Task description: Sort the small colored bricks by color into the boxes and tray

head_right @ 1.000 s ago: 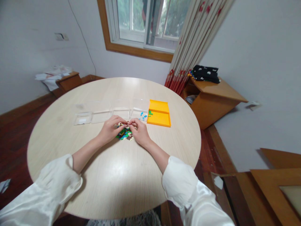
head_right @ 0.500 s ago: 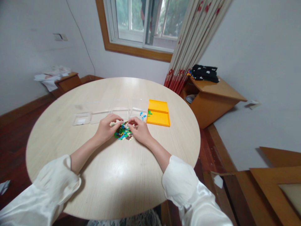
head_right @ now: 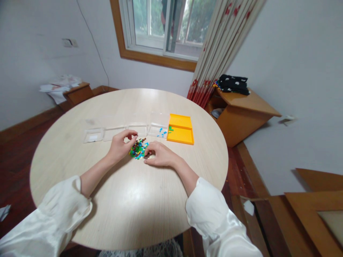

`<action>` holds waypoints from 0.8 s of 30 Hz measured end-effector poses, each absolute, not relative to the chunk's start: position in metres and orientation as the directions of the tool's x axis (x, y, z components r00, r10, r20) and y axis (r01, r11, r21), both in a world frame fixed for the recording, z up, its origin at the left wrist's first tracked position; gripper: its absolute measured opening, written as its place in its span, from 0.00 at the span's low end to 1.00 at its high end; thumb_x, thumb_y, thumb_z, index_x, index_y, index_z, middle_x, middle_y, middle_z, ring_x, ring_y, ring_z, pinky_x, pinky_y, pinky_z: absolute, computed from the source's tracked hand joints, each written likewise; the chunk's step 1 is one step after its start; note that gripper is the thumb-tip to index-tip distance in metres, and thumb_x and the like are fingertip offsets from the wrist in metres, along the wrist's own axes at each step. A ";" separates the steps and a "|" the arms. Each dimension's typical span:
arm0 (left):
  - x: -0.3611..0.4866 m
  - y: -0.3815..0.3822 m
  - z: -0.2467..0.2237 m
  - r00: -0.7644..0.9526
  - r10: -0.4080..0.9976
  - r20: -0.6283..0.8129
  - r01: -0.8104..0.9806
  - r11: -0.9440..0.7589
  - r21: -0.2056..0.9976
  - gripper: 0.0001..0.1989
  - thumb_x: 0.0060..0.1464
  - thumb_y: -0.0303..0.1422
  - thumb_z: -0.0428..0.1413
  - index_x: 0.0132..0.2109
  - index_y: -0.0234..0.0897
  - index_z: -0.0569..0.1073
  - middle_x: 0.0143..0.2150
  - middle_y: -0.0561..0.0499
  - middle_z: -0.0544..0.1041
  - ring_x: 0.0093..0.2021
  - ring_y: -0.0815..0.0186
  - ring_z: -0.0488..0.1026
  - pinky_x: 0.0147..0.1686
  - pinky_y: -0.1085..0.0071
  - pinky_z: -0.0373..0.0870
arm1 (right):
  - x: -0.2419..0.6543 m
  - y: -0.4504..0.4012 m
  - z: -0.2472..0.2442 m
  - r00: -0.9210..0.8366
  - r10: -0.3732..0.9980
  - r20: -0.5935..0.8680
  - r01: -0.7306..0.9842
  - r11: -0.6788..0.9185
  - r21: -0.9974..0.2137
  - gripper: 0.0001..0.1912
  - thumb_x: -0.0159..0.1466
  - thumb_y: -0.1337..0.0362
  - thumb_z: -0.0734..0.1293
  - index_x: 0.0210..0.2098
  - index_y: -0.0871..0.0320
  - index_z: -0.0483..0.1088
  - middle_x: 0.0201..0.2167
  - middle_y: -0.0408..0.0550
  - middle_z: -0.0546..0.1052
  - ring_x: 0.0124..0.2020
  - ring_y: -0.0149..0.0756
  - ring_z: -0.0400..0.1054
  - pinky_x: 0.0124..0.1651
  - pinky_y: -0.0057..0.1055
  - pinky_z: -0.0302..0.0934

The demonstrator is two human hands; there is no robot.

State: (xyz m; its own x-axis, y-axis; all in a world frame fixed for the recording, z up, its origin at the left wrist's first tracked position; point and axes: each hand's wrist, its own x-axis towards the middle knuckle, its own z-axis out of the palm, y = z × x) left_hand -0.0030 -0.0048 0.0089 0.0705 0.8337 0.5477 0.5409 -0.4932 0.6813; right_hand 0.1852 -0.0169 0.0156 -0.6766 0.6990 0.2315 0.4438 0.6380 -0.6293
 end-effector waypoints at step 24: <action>-0.001 -0.006 0.006 0.121 0.830 0.545 0.444 -0.536 0.718 0.04 0.48 0.31 0.56 0.29 0.35 0.72 0.30 0.50 0.76 0.32 0.67 0.71 0.33 0.70 0.67 | 0.180 -0.013 0.006 -0.430 0.879 0.209 0.320 0.364 -0.875 0.06 0.59 0.66 0.63 0.29 0.61 0.69 0.24 0.44 0.73 0.25 0.28 0.67 0.30 0.26 0.61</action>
